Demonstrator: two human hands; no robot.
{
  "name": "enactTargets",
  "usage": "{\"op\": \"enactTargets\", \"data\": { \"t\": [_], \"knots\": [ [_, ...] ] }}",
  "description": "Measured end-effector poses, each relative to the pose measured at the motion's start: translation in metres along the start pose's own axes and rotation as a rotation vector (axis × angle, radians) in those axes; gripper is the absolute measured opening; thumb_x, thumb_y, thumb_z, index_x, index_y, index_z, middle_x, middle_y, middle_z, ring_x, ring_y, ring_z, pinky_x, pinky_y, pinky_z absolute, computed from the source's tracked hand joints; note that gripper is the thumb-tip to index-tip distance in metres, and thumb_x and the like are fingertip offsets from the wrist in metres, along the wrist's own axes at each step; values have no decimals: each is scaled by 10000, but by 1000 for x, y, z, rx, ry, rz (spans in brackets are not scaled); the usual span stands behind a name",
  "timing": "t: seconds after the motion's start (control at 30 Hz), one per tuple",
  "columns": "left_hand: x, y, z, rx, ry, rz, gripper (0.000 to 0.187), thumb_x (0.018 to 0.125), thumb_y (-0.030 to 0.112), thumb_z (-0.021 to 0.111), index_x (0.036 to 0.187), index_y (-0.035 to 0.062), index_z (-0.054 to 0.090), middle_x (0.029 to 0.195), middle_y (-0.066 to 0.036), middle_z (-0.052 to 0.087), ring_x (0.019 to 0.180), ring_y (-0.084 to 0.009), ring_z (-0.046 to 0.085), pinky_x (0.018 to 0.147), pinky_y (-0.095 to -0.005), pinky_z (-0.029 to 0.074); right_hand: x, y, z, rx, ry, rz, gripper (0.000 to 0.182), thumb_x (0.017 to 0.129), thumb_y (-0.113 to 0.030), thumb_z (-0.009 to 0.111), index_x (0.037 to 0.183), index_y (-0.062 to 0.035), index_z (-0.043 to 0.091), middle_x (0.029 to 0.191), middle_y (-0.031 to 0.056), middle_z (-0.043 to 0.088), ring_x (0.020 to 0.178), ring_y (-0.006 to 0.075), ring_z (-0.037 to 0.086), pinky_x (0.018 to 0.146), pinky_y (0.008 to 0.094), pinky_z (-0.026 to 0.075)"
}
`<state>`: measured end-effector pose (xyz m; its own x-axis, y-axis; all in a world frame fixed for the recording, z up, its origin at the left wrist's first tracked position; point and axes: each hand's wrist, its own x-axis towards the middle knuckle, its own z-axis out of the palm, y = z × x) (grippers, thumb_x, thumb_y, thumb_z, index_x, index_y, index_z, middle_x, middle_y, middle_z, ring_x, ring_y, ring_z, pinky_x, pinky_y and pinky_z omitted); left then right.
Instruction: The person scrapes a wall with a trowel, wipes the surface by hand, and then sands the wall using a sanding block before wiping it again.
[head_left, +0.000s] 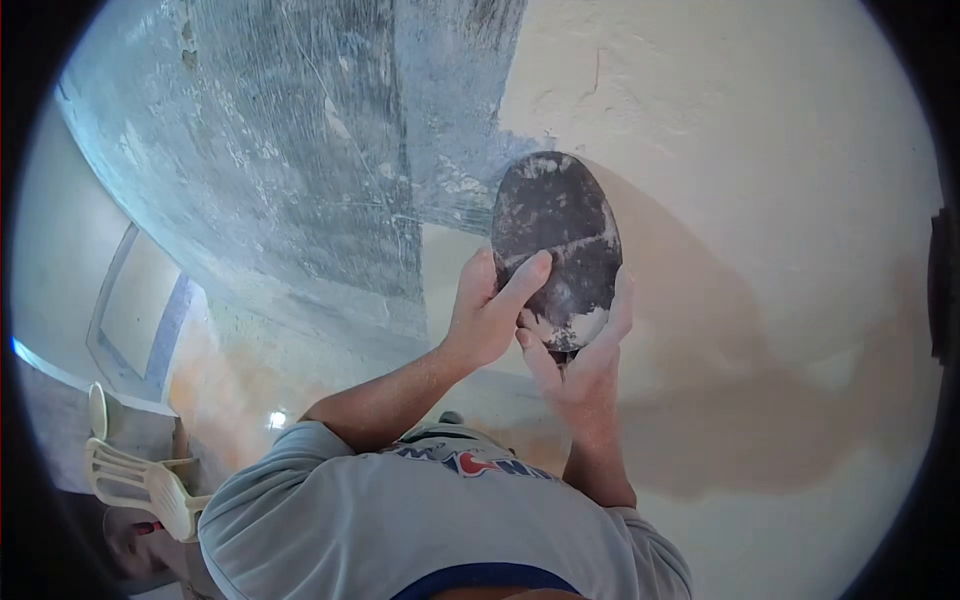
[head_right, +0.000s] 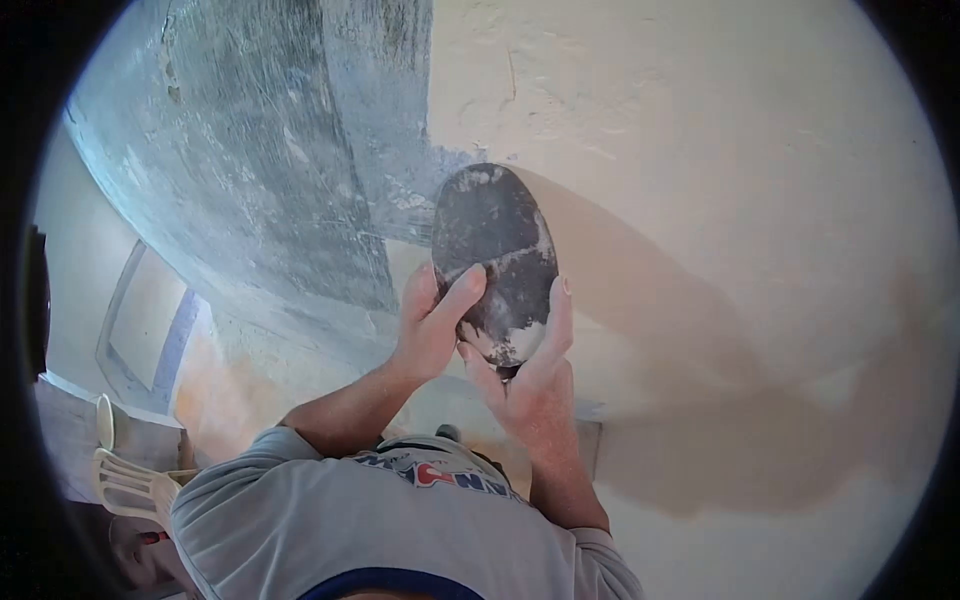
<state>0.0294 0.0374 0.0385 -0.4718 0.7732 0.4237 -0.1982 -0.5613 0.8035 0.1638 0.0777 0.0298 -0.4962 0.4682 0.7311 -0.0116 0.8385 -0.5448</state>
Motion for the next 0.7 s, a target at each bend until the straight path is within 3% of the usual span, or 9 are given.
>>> {"op": "enactTargets", "data": {
  "t": [0.2, 0.27, 0.33, 0.4, 0.43, 0.53, 0.63, 0.67, 0.7],
  "knots": [
    [2, 6, 3, -26, 76, -9, 248, 1001, 169, 575, 1167, -15, 595, 1015, -42, 678, 896, -87, 608, 787, -260, 508, 6, -5, -4, -48, -40, 51, 1018, 834, -160, 770, 1499, 81, 37, 1412, 365, 407, 1125, 412, 640, 861, 418, 574],
    [-2, 2, 5, 1, 71, -2, 228, 1000, 169, 577, 1141, -9, 601, 1021, -42, 677, 910, -87, 614, 783, -260, 511, -3, 3, -4, 122, -41, 132, 1036, 829, -193, 777, 1501, 84, 39, 1446, 371, 357, 1125, 443, 630, 838, 415, 574],
    [-1, 3, 4, 23, 59, 0, 225, 1001, 173, 578, 1136, -6, 600, 1036, -45, 676, 926, -94, 620, 787, -266, 516, 0, 8, -1, 136, -3, 92, 1038, 832, -223, 777, 1502, 82, 46, 1452, 381, 346, 1133, 471, 614, 841, 423, 568],
    [0, 9, 4, -35, 115, 38, 232, 1004, 175, 576, 1144, -8, 596, 1039, -48, 675, 926, -93, 618, 787, -266, 515, 9, 2, -3, -87, -41, -34, 1035, 838, -233, 771, 1504, 78, 41, 1442, 389, 361, 1137, 482, 607, 862, 435, 560],
    [1, 13, -2, 80, 60, 72, 231, 1004, 174, 576, 1140, -12, 596, 1048, -52, 672, 930, -95, 618, 789, -266, 515, 14, -5, -4, -48, -52, 16, 1031, 840, -241, 769, 1504, 74, 45, 1444, 398, 352, 1181, 489, 576, 880, 446, 552],
    [2, 4, 6, -71, 130, 10, 246, 1001, 177, 579, 1149, -19, 599, 1054, -56, 673, 925, -99, 620, 788, -265, 516, 7, 0, -6, 62, -82, 143, 1032, 837, -238, 772, 1506, 67, 49, 1468, 388, 323, 1185, 487, 573, 873, 435, 558],
    [3, -3, 1, -35, 66, 48, 268, 1005, 178, 570, 1179, -25, 596, 1054, -58, 676, 917, -103, 624, 783, -260, 517, -4, 11, 0, 213, -18, 125, 1027, 835, -242, 773, 1508, 63, 60, 1487, 369, 308, 1174, 473, 587, 861, 425, 565],
    [2, -4, 2, -34, 66, 42, 274, 1007, 177, 566, 1189, -25, 594, 1050, -56, 678, 912, -104, 625, 779, -258, 517, -2, 14, 0, 14, -8, 13, 1019, 834, -233, 772, 1509, 60, 68, 1483, 363, 318, 1127, 453, 625, 860, 413, 572],
    [3, 3, 2, -86, 68, 15, 263, 1011, 173, 558, 1188, -18, 596, 1044, -46, 679, 904, -101, 627, 772, -258, 517, 3, 9, 0, 16, -9, 28, 1019, 834, -233, 772, 1509, 60, 68, 1483, 363, 318, 1127, 453, 625, 860, 413, 572]
  ]
}}
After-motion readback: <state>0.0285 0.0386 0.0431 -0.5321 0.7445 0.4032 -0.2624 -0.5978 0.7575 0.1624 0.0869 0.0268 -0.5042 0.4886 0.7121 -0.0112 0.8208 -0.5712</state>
